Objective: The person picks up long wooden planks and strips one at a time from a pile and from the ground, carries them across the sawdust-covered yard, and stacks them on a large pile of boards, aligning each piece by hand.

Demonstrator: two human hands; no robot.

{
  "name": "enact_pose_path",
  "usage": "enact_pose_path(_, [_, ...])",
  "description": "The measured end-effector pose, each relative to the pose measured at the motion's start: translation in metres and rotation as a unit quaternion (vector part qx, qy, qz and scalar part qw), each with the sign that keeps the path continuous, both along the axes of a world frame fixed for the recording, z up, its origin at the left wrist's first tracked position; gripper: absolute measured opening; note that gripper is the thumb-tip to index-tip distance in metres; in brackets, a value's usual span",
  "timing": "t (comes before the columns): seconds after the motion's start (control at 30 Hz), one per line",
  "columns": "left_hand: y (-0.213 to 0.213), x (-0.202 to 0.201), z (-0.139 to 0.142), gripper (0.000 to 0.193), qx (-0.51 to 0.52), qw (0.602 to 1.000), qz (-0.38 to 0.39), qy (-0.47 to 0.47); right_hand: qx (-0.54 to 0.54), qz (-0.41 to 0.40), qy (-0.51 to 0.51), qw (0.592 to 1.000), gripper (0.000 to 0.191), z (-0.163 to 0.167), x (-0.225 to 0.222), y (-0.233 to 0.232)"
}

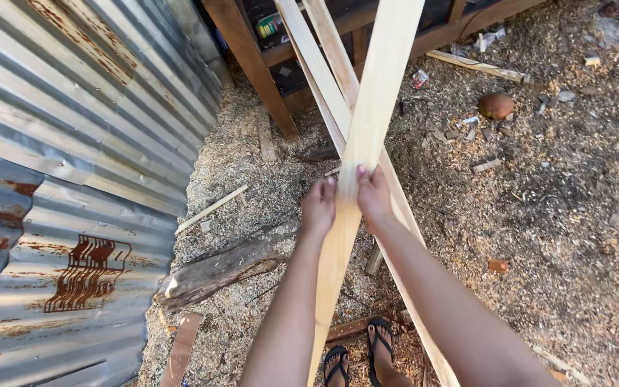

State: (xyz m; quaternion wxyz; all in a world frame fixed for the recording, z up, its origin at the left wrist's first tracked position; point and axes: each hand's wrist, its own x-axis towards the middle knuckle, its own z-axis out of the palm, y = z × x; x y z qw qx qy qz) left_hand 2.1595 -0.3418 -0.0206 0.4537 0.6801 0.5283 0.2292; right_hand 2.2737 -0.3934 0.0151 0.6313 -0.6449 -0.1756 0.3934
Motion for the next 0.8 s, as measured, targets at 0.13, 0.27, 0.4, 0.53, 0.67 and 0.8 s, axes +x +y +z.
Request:
enact_pose_path(0.13, [-0.03, -0.002, -0.024, 0.025, 0.056, 0.992, -0.03, -0.108, -0.049, 0.013, -0.035, 0.998, 0.029, 0.025, 0.027, 0.023])
enact_pose_path(0.27, [-0.028, 0.018, -0.016, 0.021, 0.081, 0.992, 0.03, -0.096, -0.004, 0.02, -0.069, 0.997, 0.03, 0.029, 0.038, 0.032])
enact_pose_path(0.4, [-0.008, 0.035, 0.016, 0.021, 0.017, 0.994, 0.056, -0.091, 0.069, 0.062, -0.117, 0.989, 0.044, 0.012, 0.031, 0.016])
enact_pose_path(0.53, [0.024, 0.053, 0.054, 0.024, 0.054, 0.99, 0.078, -0.109, -0.138, 0.119, 0.073, 0.981, 0.052, -0.013, -0.011, -0.031])
enact_pose_path(0.67, [0.04, 0.064, 0.084, 0.023, 0.023, 0.991, 0.087, -0.101, -0.074, 0.06, 0.132, 0.987, 0.052, -0.03, -0.045, -0.054])
enact_pose_path(0.8, [0.044, 0.069, 0.102, 0.022, 0.15, 0.98, 0.055, -0.119, 0.014, -0.022, 0.106, 0.994, 0.051, -0.034, -0.045, -0.038])
